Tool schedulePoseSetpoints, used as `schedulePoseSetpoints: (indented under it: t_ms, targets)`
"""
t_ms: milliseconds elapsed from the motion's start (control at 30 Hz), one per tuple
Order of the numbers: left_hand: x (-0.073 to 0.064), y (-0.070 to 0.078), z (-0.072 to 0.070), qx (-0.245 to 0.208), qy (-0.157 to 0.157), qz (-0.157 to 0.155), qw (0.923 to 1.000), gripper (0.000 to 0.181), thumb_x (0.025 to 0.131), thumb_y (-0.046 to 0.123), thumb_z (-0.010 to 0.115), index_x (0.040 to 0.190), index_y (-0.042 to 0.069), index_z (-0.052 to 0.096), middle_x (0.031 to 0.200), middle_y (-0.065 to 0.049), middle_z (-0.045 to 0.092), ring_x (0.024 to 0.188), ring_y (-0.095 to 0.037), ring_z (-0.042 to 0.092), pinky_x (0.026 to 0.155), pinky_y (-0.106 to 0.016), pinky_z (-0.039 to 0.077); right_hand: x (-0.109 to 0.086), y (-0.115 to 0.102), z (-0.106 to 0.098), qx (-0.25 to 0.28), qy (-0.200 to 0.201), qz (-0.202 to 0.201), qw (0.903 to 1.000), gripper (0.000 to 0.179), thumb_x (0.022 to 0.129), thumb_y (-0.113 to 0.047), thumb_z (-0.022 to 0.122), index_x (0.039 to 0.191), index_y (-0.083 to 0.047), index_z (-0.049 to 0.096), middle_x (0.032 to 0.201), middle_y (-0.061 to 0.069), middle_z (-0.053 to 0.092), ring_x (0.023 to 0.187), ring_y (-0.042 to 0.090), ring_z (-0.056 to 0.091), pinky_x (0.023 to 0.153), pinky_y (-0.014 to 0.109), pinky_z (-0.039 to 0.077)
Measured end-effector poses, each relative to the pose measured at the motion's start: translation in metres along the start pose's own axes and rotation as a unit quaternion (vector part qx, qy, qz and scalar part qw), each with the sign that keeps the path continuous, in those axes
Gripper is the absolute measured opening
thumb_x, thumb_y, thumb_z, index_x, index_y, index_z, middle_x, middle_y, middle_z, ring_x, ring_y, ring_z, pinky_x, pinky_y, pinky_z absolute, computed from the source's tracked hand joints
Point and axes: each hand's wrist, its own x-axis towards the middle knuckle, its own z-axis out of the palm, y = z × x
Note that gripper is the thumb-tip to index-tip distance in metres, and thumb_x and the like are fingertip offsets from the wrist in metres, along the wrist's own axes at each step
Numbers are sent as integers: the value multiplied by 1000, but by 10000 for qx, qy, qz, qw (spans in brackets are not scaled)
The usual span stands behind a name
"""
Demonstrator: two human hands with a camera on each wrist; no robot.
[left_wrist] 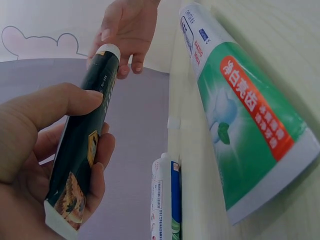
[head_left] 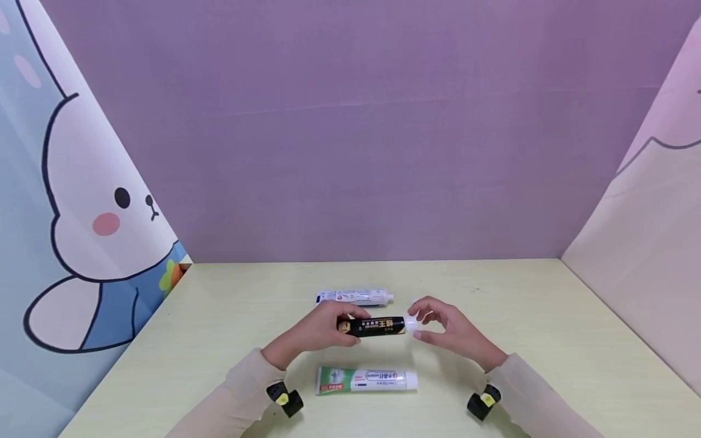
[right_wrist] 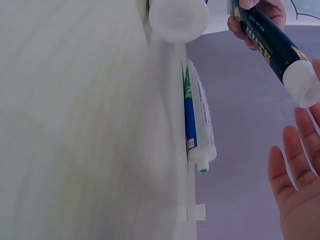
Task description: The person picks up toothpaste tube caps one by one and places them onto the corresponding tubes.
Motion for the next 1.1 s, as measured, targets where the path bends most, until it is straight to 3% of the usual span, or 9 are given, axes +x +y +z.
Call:
schedulePoseSetpoints:
  t_ms: [200,467,633,833,1100]
  targets:
    - [0,2,0,-23,-6,-4,10000,39,76,8,76,114,12,67,107,-5,64,75,-10,52,58,-21,45,1,1,0,-100,157,-441,9989,29,80,-4,73,105,-9,59,101,2,60,94,11,55,83,29,46]
    - [1,4,-1,-94,-13,17,10000,39,76,7,76,113,11,67,107,-5,65,75,-9,53,59,-21,46,1,1,-2,-82,262,-559,9981,26,78,-6,75,100,-11,62,100,5,62,97,11,54,84,27,45]
    - [1,4,-1,-136,-19,-2,9999,39,76,6,75,113,11,67,107,-5,65,80,-10,55,63,-21,48,1,0,-4,-120,262,-436,9986,23,78,-8,75,98,-10,64,98,5,63,93,16,57,84,28,45]
    - [3,3,0,-180,-19,-31,9998,38,76,6,75,113,11,67,108,-5,65,83,-10,56,66,-21,49,2,1,-6,-292,297,-73,9991,19,79,-12,76,96,-11,66,96,1,65,88,10,58,85,34,46]
    - [11,1,-1,-194,115,-154,9996,39,76,7,76,113,12,67,107,-5,64,79,-11,55,63,-22,48,11,8,-12,-477,341,268,9979,14,80,-16,74,93,-13,68,94,-3,67,86,20,60,85,40,45]
